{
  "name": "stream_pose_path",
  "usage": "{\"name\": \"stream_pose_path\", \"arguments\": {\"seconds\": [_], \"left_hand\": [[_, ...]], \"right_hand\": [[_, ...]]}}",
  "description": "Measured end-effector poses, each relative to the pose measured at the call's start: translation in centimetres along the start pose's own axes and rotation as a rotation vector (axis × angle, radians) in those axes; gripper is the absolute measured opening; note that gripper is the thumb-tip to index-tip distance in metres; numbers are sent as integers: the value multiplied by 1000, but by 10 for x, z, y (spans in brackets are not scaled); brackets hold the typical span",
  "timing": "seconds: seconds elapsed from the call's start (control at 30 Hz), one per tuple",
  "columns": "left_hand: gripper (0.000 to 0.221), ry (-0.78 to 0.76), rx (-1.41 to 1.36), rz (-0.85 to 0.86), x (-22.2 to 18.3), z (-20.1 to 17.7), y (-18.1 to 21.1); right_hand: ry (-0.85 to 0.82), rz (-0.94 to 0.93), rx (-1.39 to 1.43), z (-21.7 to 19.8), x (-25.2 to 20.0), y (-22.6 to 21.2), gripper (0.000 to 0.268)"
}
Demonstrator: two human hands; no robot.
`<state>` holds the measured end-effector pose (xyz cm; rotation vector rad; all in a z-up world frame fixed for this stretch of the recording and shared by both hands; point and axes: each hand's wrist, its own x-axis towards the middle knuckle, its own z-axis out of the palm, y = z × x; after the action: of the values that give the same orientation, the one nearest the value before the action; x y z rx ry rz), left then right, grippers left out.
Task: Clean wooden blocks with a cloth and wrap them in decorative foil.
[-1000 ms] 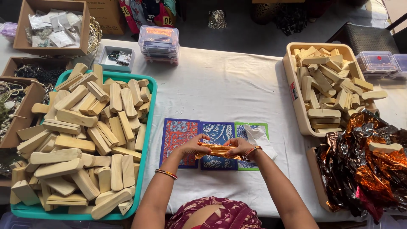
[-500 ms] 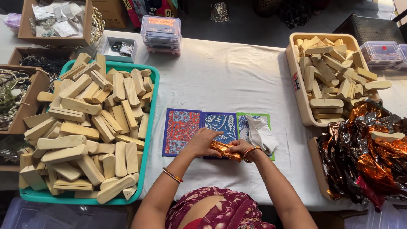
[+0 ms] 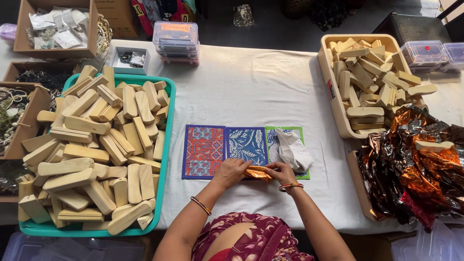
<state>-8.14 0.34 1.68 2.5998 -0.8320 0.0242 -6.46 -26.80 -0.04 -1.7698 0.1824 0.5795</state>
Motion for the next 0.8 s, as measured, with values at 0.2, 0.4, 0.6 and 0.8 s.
{"name": "stream_pose_path", "arguments": {"seconds": [0.2, 0.4, 0.6, 0.8], "left_hand": [[46, 362, 279, 160, -23, 32, -3], [35, 349, 302, 211, -26, 46, -14], [36, 337, 255, 233, -31, 39, -10], [32, 337, 244, 206, -30, 38, -9]], "right_hand": [[2, -90, 237, 11, -21, 24, 23], [143, -58, 359, 25, -16, 41, 16], [383, -71, 202, 39, -5, 45, 13], [393, -56, 347, 65, -35, 24, 34]]}}
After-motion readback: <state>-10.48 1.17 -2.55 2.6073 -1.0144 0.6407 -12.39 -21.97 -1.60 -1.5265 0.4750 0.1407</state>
